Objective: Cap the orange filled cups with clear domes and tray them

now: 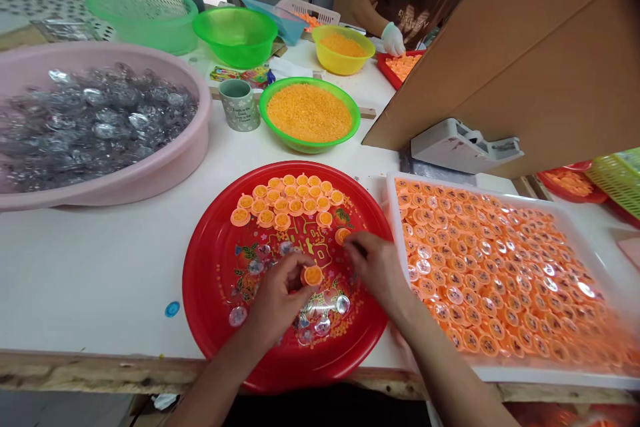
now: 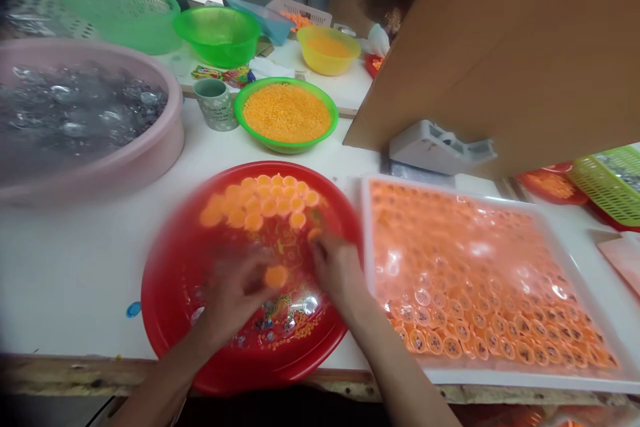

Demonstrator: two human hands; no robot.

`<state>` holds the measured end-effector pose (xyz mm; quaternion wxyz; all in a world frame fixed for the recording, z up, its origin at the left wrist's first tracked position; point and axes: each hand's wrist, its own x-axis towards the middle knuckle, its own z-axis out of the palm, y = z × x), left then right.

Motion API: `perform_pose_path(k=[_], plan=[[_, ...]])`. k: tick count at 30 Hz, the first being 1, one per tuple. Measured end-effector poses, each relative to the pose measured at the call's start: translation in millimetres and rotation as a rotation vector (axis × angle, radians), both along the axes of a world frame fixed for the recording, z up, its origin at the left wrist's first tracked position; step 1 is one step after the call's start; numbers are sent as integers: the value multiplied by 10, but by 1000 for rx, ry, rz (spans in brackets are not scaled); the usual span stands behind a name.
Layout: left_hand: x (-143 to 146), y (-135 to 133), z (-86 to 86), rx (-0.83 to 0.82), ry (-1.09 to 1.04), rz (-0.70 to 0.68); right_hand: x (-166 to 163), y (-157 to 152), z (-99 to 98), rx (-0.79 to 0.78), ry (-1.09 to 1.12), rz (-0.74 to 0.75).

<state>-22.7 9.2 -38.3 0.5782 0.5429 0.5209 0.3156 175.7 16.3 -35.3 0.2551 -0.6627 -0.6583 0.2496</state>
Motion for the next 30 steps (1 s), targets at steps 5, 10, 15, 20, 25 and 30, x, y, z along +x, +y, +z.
perform_pose_path(k=[5,10,15,20,25,30], plan=[[-193,83,76,-75,-104,125,18,67,2,-8,-35,45],[-319,98,111,-179,-180,155,-392,-280,-51,-23,-66,276],[-323,51,78,-213,-299,152,-541,-437,-221,17,-81,221],[-331,7,82,-238,-263,151,-422,-497,-201,-289,633,-80],[-258,-33,71,-260,-250,92,-359,-517,-29,-428,957,-213],[-121,-72,100,-254,-216,15,-212,-491,98,-274,779,-143]])
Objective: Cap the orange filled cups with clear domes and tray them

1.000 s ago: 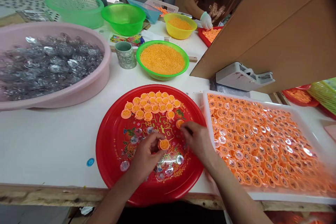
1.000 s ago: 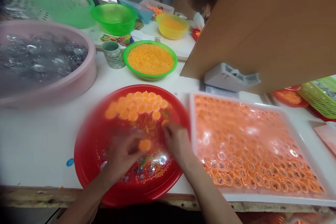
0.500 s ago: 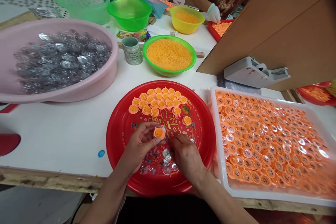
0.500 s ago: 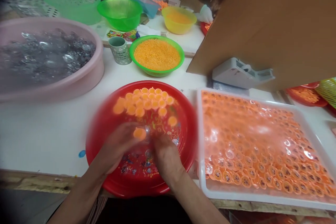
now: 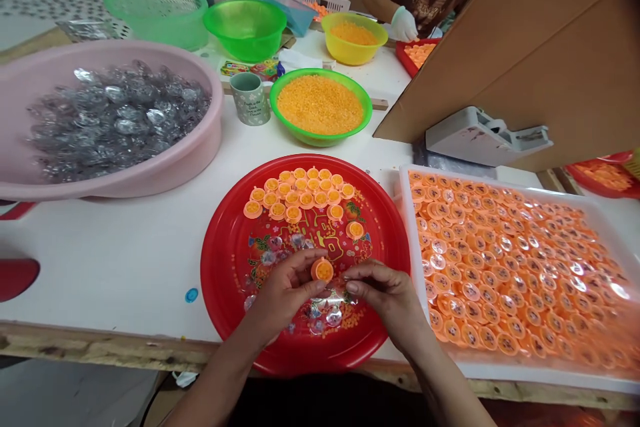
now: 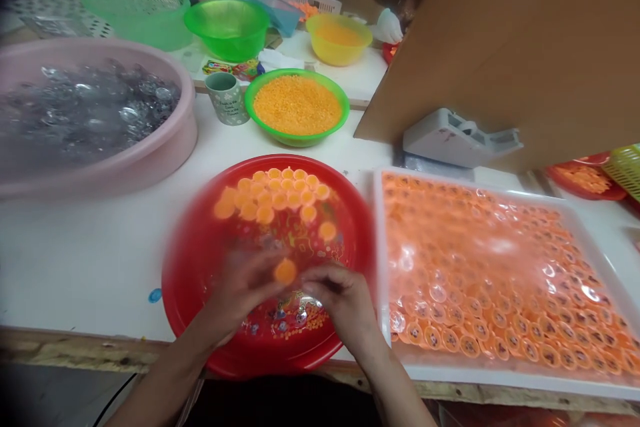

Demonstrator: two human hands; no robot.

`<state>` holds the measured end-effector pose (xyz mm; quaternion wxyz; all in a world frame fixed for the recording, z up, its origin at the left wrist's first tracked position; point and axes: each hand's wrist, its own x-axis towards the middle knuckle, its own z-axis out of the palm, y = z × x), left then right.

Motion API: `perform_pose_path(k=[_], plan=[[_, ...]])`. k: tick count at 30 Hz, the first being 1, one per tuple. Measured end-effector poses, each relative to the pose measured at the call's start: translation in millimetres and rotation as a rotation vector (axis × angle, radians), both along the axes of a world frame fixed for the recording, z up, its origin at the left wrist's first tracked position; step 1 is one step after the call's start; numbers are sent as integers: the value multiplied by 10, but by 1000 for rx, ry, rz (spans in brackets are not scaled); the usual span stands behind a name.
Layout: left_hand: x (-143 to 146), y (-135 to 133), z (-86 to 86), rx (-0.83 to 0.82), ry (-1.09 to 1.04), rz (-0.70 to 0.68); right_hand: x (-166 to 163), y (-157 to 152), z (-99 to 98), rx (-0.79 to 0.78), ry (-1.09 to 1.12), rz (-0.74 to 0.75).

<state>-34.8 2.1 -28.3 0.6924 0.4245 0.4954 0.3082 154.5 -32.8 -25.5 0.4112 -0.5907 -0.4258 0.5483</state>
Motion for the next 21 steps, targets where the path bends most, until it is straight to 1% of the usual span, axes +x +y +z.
perform_pose_path(k=[3,5,8,10,12,16,18,21], plan=[[64,-7,31,-24,-1,3,94,11,13,46,-85,103],[103,-16,52,-41,-14,-35,126,13,7,68,-142,157],[162,-52,68,-58,-34,-116,126,15,-5,195,-263,213],[203,-87,46,-40,-30,-133,104,10,-13,299,-346,229],[242,-120,-8,-21,-29,-95,71,-9,-23,376,-425,206],[296,-170,-118,-17,-74,2,1,-97,-38,503,-561,102],[307,-190,-116,4,-80,13,-24,-158,-39,491,-589,33],[312,-216,-52,90,-59,34,-41,-248,-31,388,-557,-47]])
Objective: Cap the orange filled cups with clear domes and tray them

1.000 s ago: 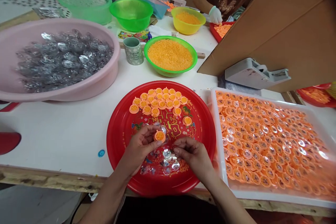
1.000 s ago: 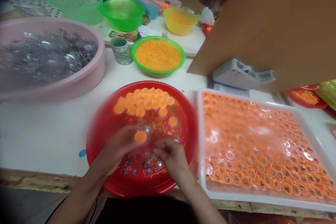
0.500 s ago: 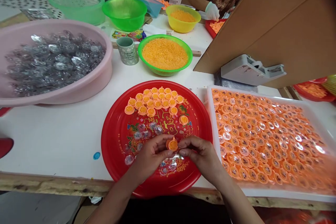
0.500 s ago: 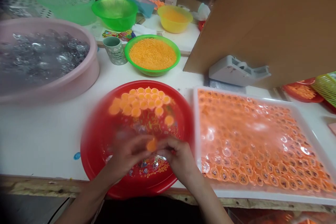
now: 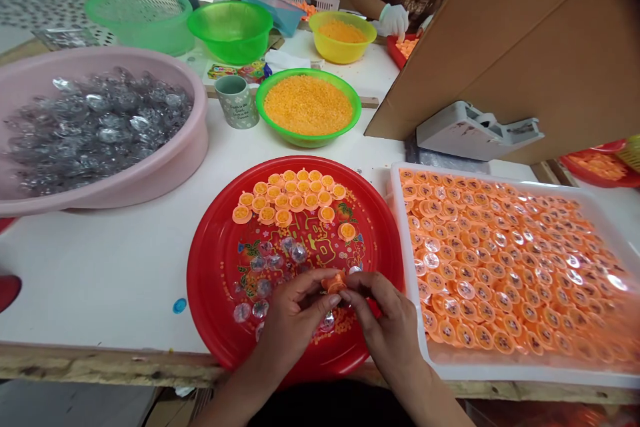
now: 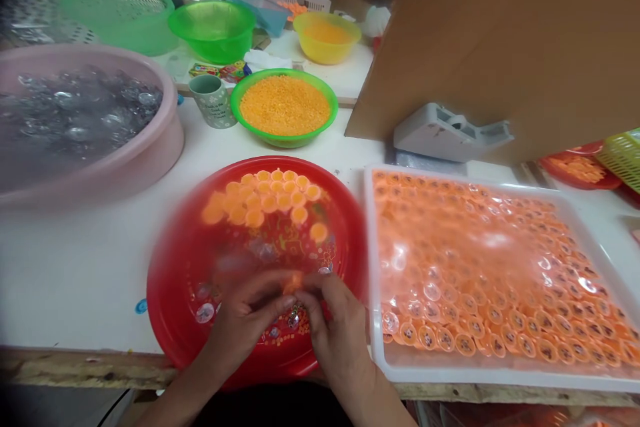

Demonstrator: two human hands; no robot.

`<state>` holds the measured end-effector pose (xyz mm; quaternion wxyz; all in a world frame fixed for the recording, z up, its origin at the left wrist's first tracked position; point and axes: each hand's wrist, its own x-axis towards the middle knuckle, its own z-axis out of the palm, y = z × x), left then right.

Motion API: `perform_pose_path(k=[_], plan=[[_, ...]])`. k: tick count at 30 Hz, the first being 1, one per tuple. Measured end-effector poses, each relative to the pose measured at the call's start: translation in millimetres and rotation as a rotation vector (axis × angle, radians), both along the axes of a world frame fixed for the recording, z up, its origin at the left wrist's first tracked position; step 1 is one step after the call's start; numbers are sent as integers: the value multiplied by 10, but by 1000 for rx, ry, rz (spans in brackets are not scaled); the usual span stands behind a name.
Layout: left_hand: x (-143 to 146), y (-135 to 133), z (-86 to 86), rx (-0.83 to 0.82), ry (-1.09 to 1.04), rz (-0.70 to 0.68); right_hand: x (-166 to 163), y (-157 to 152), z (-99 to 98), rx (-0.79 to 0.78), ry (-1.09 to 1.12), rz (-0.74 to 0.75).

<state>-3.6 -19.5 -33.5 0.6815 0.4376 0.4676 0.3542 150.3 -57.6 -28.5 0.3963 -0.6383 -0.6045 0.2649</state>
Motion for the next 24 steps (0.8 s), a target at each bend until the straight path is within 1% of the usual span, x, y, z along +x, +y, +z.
perform_pose_path(k=[2,3,7,9,11,15,18,20,22,24], plan=[[-1,-14,47,106,50,10,0,-45,16,-18,46,-13],[-2,-19,65,168,79,10,4,-60,29,0,59,-6],[-18,-30,114,430,154,3,31,-91,103,145,23,35],[-27,-32,141,505,173,-18,42,-102,136,189,-7,61],[-30,-36,174,532,179,-47,46,-113,153,203,-17,78],[-15,-67,216,512,169,-41,36,-122,139,207,4,61],[8,-103,205,361,92,10,28,-116,127,176,16,41],[26,-118,183,255,29,48,14,-114,122,121,37,19],[45,-122,148,209,8,63,-16,-122,102,64,48,24],[69,-123,95,191,19,62,-62,-134,52,39,37,29]])
